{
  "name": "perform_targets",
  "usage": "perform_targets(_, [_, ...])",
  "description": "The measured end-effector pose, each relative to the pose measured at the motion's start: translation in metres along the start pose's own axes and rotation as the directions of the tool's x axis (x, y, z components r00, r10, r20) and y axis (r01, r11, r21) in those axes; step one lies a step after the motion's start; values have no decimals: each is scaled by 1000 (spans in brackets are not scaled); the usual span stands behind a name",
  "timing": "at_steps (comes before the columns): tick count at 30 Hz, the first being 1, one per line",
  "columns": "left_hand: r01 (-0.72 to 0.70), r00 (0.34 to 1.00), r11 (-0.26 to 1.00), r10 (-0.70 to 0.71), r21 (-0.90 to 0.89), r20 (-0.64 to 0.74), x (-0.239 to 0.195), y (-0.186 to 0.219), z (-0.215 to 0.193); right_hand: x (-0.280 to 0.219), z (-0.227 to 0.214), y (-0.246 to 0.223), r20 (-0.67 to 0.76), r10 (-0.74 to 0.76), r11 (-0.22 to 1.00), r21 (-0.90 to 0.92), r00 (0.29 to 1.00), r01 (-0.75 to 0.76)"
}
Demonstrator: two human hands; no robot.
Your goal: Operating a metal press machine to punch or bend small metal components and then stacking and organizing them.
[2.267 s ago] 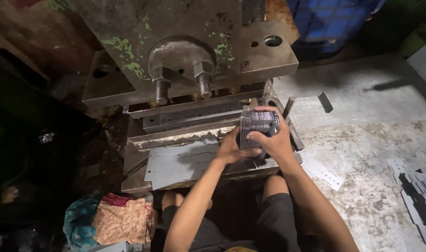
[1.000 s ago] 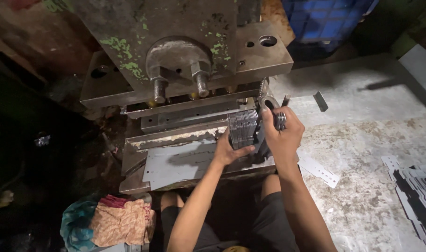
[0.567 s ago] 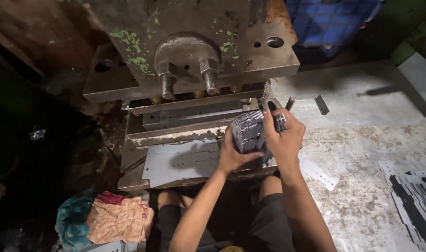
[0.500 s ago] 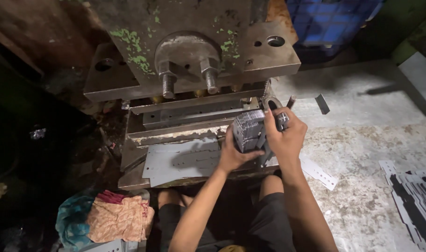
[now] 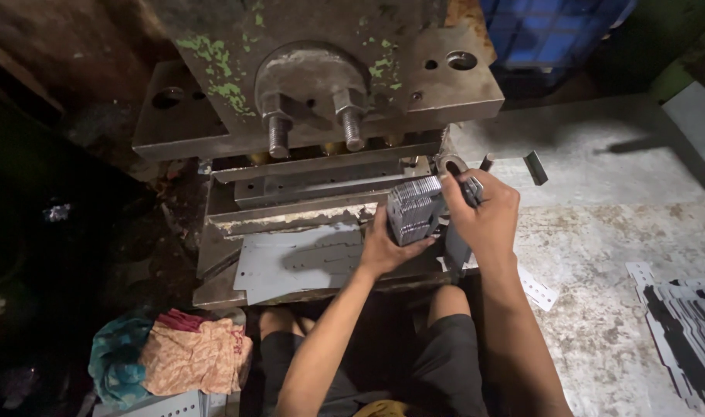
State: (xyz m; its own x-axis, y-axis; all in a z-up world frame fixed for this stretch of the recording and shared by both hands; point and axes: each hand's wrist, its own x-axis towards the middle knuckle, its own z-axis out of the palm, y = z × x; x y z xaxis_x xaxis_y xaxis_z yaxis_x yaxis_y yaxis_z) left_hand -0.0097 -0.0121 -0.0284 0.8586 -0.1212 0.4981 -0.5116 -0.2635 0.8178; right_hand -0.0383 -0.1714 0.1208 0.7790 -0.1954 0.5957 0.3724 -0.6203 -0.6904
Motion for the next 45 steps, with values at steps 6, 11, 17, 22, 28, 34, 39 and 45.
perform_targets(6, [11,1000,997,-9,-79,24,0,7,-7,-3,-2,1,43,72,990,117,996,-77])
perform_targets(11, [-6,1000,995,7,-95,10,-1,8,-6,-5,0,14,49,100,971,215,994,-108])
perform_targets(17, [17,1000,996,-15,-89,27,-2,3,-7,-10,6,29,96,175,883,425,980,-200])
perform_targets(22, [58,998,981,-51,-185,43,-4,6,-11,-10,13,19,129,140,939,298,982,-172])
perform_targets(28, [37,999,995,-40,-96,-31,-7,-5,-17,-16,37,49,83,142,741,652,986,-162])
perform_targets(34, [188,977,981,-182,-47,110,-5,-18,-16,-15,55,50,-125,-101,790,593,987,156])
perform_targets(39, [235,964,961,-212,-143,162,0,-16,-18,-14,53,4,-194,-220,821,492,956,289])
perform_targets(45, [275,947,954,-247,-123,204,0,-7,-17,-22,53,36,139,-130,821,570,982,28])
